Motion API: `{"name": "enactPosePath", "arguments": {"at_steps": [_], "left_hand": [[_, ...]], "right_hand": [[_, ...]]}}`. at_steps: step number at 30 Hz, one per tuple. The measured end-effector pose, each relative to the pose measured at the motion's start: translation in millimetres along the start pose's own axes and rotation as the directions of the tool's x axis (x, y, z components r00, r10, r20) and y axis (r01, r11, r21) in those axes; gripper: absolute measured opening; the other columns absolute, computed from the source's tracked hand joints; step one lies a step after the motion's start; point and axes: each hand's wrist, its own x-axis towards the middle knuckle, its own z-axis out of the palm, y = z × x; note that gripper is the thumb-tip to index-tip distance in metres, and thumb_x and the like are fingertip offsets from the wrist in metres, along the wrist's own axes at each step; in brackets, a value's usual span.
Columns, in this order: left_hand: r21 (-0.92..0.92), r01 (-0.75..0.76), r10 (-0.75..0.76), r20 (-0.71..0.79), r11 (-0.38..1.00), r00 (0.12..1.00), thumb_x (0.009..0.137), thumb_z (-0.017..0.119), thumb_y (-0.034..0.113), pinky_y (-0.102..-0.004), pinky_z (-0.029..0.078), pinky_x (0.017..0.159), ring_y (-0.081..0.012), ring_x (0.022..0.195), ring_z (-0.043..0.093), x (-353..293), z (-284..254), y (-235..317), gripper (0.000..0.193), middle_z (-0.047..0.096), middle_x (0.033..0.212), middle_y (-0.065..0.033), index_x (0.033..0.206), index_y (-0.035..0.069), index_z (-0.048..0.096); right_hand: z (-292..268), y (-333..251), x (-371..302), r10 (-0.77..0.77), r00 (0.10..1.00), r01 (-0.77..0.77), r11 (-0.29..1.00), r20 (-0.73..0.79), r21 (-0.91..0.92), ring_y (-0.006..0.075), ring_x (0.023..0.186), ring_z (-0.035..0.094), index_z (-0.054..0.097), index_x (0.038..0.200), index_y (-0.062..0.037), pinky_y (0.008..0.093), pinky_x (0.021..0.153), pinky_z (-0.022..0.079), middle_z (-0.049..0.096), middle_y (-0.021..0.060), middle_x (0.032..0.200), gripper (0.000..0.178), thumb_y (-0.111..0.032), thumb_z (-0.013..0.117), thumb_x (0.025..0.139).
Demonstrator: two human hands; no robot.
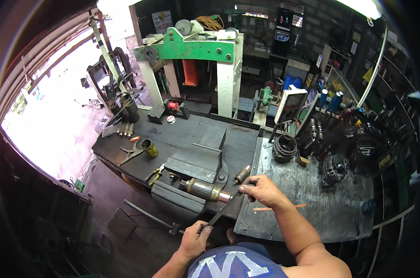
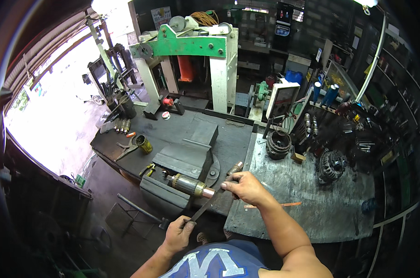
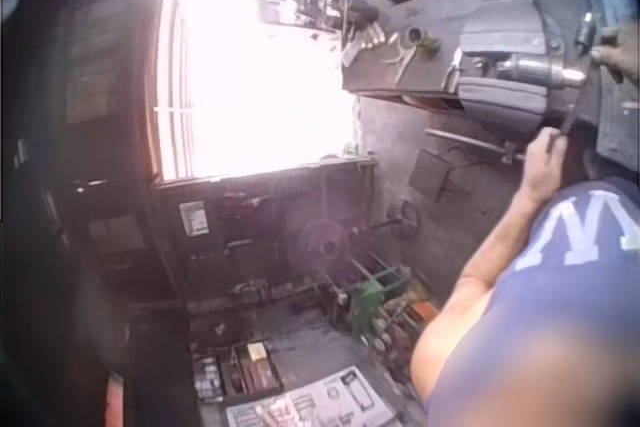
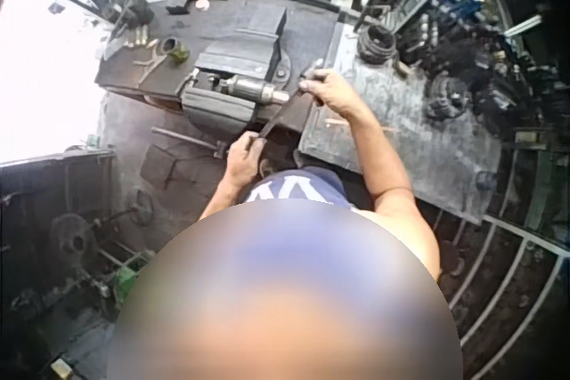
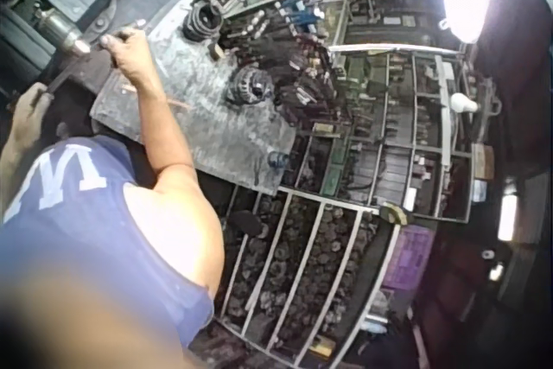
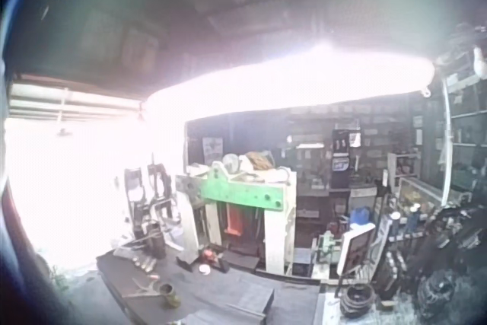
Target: The person secures a cylindrical metal part in a bench vise, then repeatedly uses a small metal rod to tap and adjust a ring on the part. The person rotates the part in the vise and continues tapping until the ring is seated, then removes the part from the vise.
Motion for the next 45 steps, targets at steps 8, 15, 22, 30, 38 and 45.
{"name": "enactPosePath", "arguments": {"at_steps": [8,15,22,30,38,45], "left_hand": [[-0.305,0.363,-0.355,0.081,0.881,0.931,0.106,0.058,0.032,-0.0274,0.048,0.067,-0.0103,0.071,0.055,23.6,40.8,-43.2,0.036,0.063,0.08,0.0001,0.103,-0.001,0.072],[-0.156,0.467,-0.487,-0.132,0.87,0.863,0.107,0.053,0.033,-0.0302,0.047,0.07,-0.0134,0.073,0.059,40.6,69.8,-39.3,0.042,0.065,0.079,-0.005,0.094,-0.003,0.07],[-0.305,0.504,-0.576,-0.228,0.808,0.785,0.106,0.055,0.04,-0.0279,0.042,0.067,-0.0109,0.072,0.054,40.9,77.1,-33.1,0.047,0.062,0.076,-0.0026,0.087,-0.001,0.067],[-0.263,0.463,-0.523,-0.243,0.846,0.817,0.107,0.054,0.041,-0.0278,0.039,0.058,-0.0094,0.062,0.05,39.1,80.4,-39.1,0.048,0.059,0.069,-0.0009,0.082,0.002,0.067],[-0.24,0.419,-0.459,-0.142,0.876,0.877,0.106,0.054,0.042,-0.028,0.039,0.06,-0.0112,0.064,0.05,43.3,75.2,-32.5,0.05,0.059,0.07,-0.0032,0.079,0.001,0.063],[-0.23,0.54,-0.576,-0.136,0.809,0.806,0.106,0.053,0.043,-0.0282,0.038,0.057,-0.0094,0.061,0.048,35.8,69.9,-32.7,0.051,0.058,0.068,-0.0014,0.077,0.003,0.064]], "right_hand": [[7.8,72.3,77.8,0.199,0.952,-0.215,0.976,0.234,0.044,0.009,0.058,0.051,0.069,0.09,-0.0031,0.0268,0.053,0.043,0.057,-0.0013,0.068,0.036,-0.038,0.067,0.1],[35.3,120.7,80.0,0.042,0.946,-0.155,0.93,0.322,0.334,0.0072,0.06,0.05,0.071,0.091,-0.0029,0.026,0.055,0.041,0.057,-0.0026,0.068,0.04,-0.041,0.062,0.103],[38.8,131.1,85.4,-0.036,0.941,-0.065,0.957,0.337,0.282,0.008,0.061,0.049,0.067,0.085,-0.002,0.0283,0.056,0.042,0.055,-0.0011,0.067,0.042,-0.039,0.061,0.104],[35.7,129.7,86.8,0.07,0.957,-0.15,0.95,0.283,0.273,0.0081,0.064,0.05,0.064,0.079,-0.002,0.0295,0.058,0.043,0.055,-0.0023,0.068,0.045,-0.04,0.063,0.102],[42.1,148.8,72.3,0.235,0.883,-0.409,0.81,0.407,0.42,0.0081,0.061,0.051,0.067,0.083,-0.0049,0.0266,0.057,0.044,0.057,-0.0011,0.07,0.043,-0.044,0.066,0.1],[33.2,142.8,66.1,0.158,0.916,-0.336,0.803,0.368,0.493,0.0086,0.063,0.051,0.071,0.092,-0.0023,0.0265,0.057,0.043,0.058,-0.0011,0.071,0.04,-0.041,0.066,0.101]]}}
